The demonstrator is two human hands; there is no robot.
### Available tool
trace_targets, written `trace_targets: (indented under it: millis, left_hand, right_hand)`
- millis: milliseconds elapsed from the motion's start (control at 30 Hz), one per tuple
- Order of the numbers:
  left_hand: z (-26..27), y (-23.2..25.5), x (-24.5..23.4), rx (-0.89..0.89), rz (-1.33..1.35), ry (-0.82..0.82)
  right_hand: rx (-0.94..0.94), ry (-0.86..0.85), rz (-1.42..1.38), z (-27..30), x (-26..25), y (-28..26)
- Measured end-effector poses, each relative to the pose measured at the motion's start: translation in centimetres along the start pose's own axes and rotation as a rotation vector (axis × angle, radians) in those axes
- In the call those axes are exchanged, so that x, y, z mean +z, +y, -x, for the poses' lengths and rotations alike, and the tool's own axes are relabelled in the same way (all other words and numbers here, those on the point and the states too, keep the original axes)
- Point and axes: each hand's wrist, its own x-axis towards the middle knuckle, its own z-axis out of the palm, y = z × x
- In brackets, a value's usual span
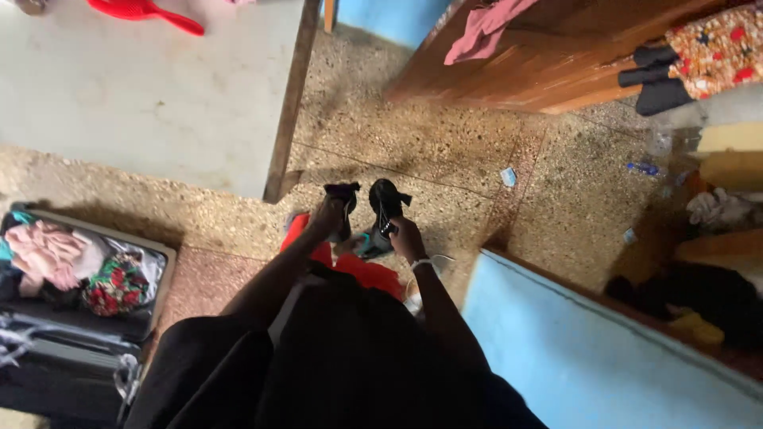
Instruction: Picking up various shoes from the floor and putting them into a suitcase.
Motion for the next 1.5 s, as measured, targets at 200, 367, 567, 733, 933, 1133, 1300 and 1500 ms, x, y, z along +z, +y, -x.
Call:
trace_targets:
  millis: [200,367,567,733,933,1133,1300,1500]
  left_hand:
    - [-5.5,-2.0,2.5,-0.259,-0.303,-0.226]
    - [-12.3,-4.6,5.2,-0.216,-0.26,-0.2]
    - [-21.8,-11.0,7.9,-0.206,-0.341,-0.192]
    - [-26.4,-19.6,12.4,0.087,-0.366,0.113]
    - [-35.3,-31.4,17.3,-0.293,-0.3,-0.06]
    - [-43.2,-40.4,21.1,-0.173,-0.226,0.227]
    - [-48.1,-45.3,22.3,0.037,-0.299,0.277]
    - [-49.6,-51.4,26.2,0.081,-0.529,-0.055]
  right_hand:
    - [0.01,-0.144,0.032,-7.2,-2.6,2.5]
    - [0.076,-0.155,0.001,-13.3,-2.7,1.9]
    - [0.016,-0.057,0.003,-23.2,4.9,8.5]
    - [0.087,-0.152,0.014,-32.3,9.4,11.7]
    - [0.055,-0.199,0.026,-45.8,17.2,17.3]
    - [-0.243,0.239,0.056,-55.1,24.1,22.2]
    - [-0.082,0.232,0.163,-60.6,27.3,23.7]
    - [-0.057,-0.01,0.122,-64.1,38.2,35.5]
